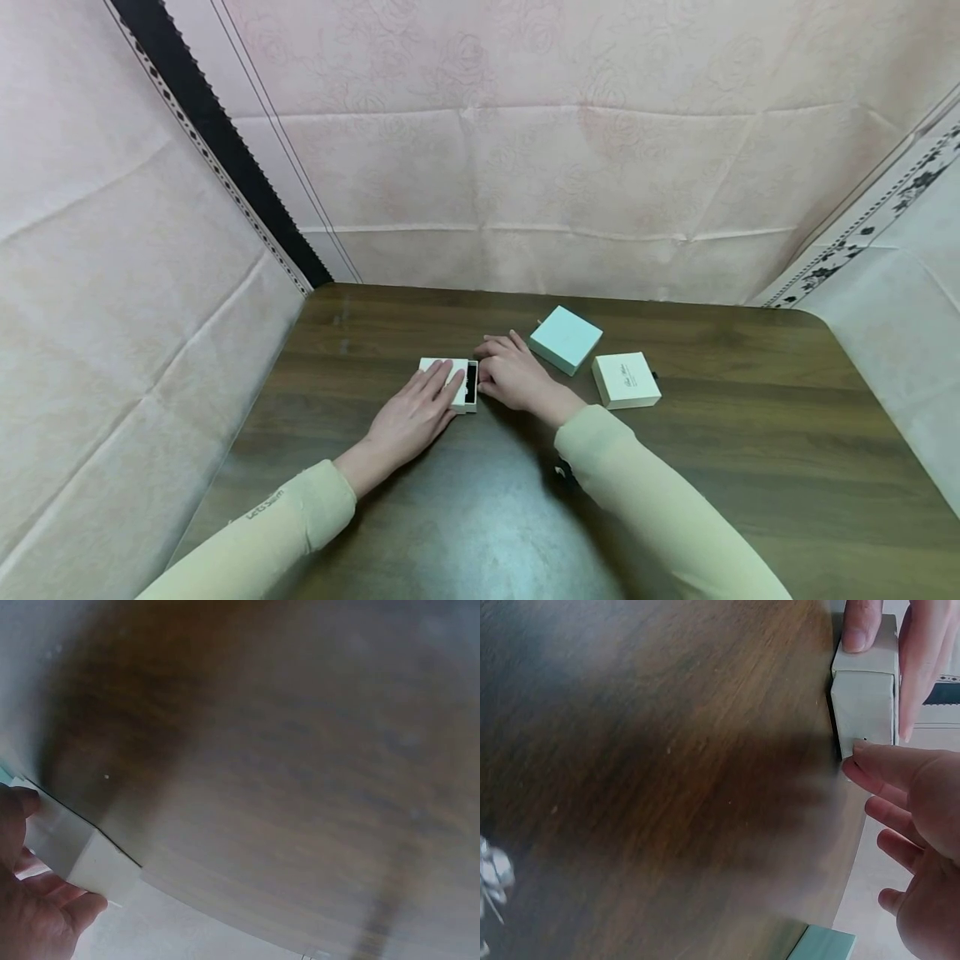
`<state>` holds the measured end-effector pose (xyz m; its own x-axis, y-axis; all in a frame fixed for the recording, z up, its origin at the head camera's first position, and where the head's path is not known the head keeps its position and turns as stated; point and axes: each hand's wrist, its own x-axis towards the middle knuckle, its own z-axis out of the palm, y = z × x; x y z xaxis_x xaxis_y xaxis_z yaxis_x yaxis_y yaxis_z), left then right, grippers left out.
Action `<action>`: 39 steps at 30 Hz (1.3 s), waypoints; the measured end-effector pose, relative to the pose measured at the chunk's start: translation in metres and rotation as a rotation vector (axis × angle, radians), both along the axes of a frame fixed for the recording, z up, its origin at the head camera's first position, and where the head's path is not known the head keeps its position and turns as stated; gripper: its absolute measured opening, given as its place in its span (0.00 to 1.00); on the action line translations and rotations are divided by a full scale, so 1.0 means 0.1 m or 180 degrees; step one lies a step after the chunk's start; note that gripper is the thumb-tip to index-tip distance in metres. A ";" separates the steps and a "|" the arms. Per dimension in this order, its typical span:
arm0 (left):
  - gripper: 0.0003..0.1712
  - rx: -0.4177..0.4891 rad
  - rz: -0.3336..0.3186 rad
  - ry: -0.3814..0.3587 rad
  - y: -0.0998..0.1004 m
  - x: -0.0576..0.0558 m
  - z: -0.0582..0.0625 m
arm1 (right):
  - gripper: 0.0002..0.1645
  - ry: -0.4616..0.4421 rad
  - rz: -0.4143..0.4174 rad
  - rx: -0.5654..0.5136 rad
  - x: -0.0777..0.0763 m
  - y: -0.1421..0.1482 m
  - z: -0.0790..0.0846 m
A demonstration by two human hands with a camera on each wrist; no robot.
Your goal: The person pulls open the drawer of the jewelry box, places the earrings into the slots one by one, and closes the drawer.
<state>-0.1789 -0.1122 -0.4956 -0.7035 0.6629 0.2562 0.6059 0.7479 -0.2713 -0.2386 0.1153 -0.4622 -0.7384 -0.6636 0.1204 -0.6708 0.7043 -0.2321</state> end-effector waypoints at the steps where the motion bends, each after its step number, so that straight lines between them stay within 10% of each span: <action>1: 0.34 0.0002 -0.0005 0.0010 0.00 0.00 0.00 | 0.15 -0.0004 -0.0003 0.0004 -0.01 0.00 -0.01; 39: 0.35 0.0063 -0.0013 -0.0030 0.01 -0.01 0.00 | 0.18 -0.0256 -0.0057 -0.0097 -0.07 -0.10 -0.07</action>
<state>-0.1795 -0.1109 -0.4956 -0.7032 0.6607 0.2627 0.6115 0.7505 -0.2506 -0.2453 0.1057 -0.4694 -0.7582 -0.6470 0.0801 -0.6365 0.7079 -0.3062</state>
